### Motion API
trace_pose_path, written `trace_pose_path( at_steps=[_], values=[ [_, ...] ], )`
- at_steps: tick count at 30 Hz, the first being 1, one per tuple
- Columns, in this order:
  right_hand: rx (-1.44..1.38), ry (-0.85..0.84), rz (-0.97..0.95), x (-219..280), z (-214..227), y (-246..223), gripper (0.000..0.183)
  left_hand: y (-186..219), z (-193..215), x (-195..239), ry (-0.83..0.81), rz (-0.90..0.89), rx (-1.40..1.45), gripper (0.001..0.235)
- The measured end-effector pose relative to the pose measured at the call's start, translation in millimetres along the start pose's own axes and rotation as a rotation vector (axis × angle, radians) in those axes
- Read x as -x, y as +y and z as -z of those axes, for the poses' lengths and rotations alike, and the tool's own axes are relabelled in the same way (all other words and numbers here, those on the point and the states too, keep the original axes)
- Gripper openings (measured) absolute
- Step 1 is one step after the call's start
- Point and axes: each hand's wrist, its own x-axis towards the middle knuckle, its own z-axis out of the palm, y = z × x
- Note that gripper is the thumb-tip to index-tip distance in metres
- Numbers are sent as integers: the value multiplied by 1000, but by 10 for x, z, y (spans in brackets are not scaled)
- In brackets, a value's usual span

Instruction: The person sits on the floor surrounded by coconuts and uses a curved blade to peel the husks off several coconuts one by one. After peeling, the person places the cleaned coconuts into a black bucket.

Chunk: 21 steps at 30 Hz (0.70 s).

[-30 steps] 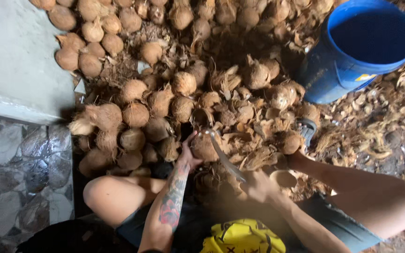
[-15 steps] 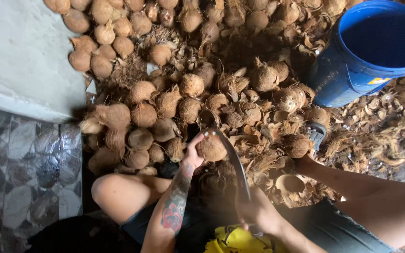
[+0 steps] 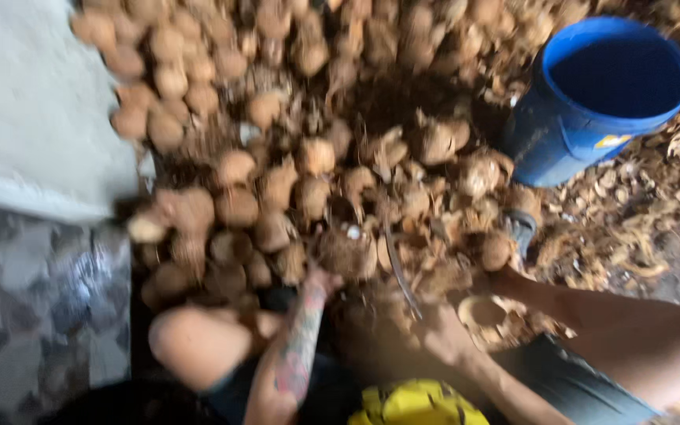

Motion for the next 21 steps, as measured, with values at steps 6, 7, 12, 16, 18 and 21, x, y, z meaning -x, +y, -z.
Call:
trace_pose_path(
  at_steps=[6, 7, 12, 16, 18, 21],
  values=[
    [566, 261, 617, 257, 232, -332, 27, -110, 306, -7, 797, 81, -138, 103],
    [179, 153, 966, 310, 276, -385, 36, -129, 382, 7, 819, 60, -108, 95],
    [168, -36, 518, -114, -98, 262, 40, -154, 654, -57, 737, -28, 11, 65],
    [-391, -296, 714, -421, -351, 581, 44, -5, 533, -21, 438, -7, 18, 60],
    [-765, -553, 549, -164, -242, 500, 46, -157, 338, 127, 47, -11, 194, 59],
    [108, 51, 564, 157, 118, -89, 76, -70, 245, 77, 556, 32, -256, 126]
  ],
)
